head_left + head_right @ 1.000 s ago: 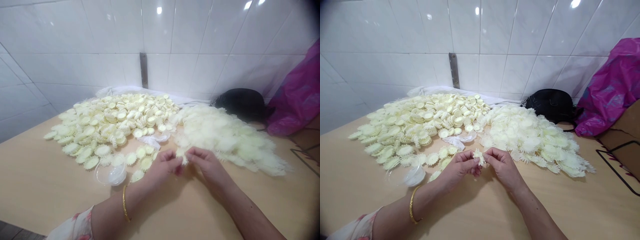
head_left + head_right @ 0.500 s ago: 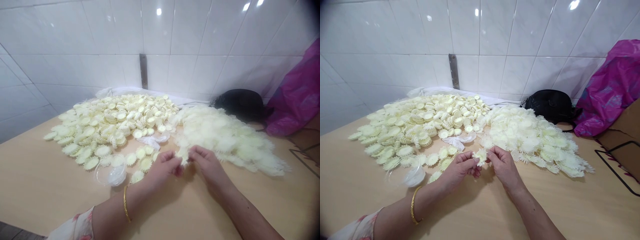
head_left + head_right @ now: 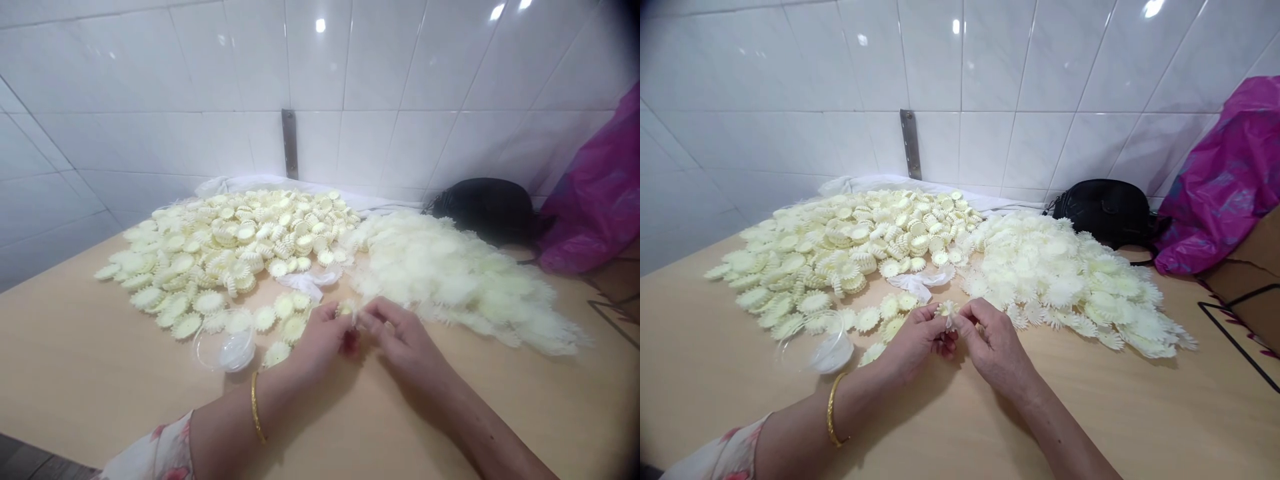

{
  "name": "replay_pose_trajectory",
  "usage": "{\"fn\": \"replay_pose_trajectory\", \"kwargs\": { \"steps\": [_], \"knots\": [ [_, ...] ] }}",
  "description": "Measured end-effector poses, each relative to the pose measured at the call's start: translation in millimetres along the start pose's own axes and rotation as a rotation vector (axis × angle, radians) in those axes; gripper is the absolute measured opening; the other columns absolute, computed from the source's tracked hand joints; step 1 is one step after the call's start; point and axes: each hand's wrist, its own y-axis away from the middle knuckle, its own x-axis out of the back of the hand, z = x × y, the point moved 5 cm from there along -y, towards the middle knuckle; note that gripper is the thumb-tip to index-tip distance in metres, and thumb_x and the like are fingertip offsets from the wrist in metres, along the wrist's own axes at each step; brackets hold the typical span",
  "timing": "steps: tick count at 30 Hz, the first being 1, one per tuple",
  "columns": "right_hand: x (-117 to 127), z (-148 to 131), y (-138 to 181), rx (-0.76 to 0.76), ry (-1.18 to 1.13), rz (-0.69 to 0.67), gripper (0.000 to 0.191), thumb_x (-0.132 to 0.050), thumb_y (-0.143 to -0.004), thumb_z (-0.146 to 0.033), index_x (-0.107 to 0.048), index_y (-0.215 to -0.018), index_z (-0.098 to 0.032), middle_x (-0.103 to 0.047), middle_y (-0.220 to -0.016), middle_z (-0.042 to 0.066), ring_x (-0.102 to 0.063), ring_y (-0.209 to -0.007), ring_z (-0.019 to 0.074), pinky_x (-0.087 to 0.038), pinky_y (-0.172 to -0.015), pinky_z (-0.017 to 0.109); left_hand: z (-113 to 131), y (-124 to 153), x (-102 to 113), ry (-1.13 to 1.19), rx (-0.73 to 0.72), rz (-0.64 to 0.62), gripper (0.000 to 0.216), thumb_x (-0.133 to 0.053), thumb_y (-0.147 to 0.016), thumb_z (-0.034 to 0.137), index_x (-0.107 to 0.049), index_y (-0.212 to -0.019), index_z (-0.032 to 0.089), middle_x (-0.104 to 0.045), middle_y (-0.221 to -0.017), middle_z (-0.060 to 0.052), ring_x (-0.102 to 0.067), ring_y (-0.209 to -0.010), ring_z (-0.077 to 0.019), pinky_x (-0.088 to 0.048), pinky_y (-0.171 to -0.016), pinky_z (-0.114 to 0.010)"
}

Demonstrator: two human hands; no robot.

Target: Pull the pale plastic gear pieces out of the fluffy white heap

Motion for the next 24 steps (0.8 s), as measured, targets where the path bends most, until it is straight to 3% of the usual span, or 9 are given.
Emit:
{"fn": "replay_pose_trajectory", "kwargs": {
  "steps": [5,10,12,20,24],
  "knots": [
    [-1,9,0,-0.167,-0.126,-0.009,0.029,-0.066,-0.066,-0.040,-0.045,-0.064,-0.020,-0.051,-0.059,-0.003,-0.047,-0.057,0.0131,-0.035,-0.050,0.023,6,1,1,-0.148,-0.170,-0.103,0.022,-0.059,-0.064,0.013,-0.041,-0.051,0.016,-0.042,-0.045,0.004,-0.038,-0.043,-0.0054,-0.028,-0.046,-0.020],
    [-11,5,-1,-0.152,-0.600,-0.197,0.024,-0.055,-0.078,-0.041,-0.048,-0.069,-0.020,-0.055,-0.061,-0.001,-0.052,-0.058,0.0141,-0.042,-0.060,0.027,9,3,0,-0.274,-0.196,-0.154,0.019,-0.060,-0.067,0.019,-0.045,-0.054,0.016,-0.046,-0.046,0.003,-0.042,-0.045,-0.0068,-0.032,-0.048,-0.021],
    [-9,6,-2,-0.112,-0.641,-0.206,0.025,-0.053,-0.080,-0.040,-0.048,-0.067,-0.019,-0.053,-0.061,-0.001,-0.050,-0.057,0.0133,-0.041,-0.060,0.027,7,2,1,-0.261,-0.158,-0.158,0.022,-0.059,-0.070,0.025,-0.045,-0.055,0.016,-0.047,-0.045,0.003,-0.043,-0.044,-0.0075,-0.033,-0.049,-0.022],
    [15,19,-7,-0.078,-0.110,0.170,0.034,-0.051,-0.080,-0.035,-0.032,-0.056,-0.020,-0.029,-0.054,-0.006,-0.029,-0.051,0.0095,-0.025,-0.047,0.022,4,-4,6,-0.336,-0.207,-0.175,0.026,-0.058,-0.073,0.033,-0.046,-0.057,0.016,-0.050,-0.047,0.002,-0.043,-0.041,-0.0075,-0.034,-0.045,-0.022],
    [27,13,-7,0.003,0.169,0.334,0.033,-0.048,-0.080,-0.031,-0.028,-0.056,-0.020,-0.031,-0.053,-0.005,-0.031,-0.051,0.0103,-0.025,-0.047,0.023,9,1,6,-0.329,-0.265,-0.140,0.026,-0.057,-0.074,0.031,-0.044,-0.056,0.016,-0.049,-0.048,0.002,-0.044,-0.043,-0.0075,-0.035,-0.045,-0.021]
  ]
}}
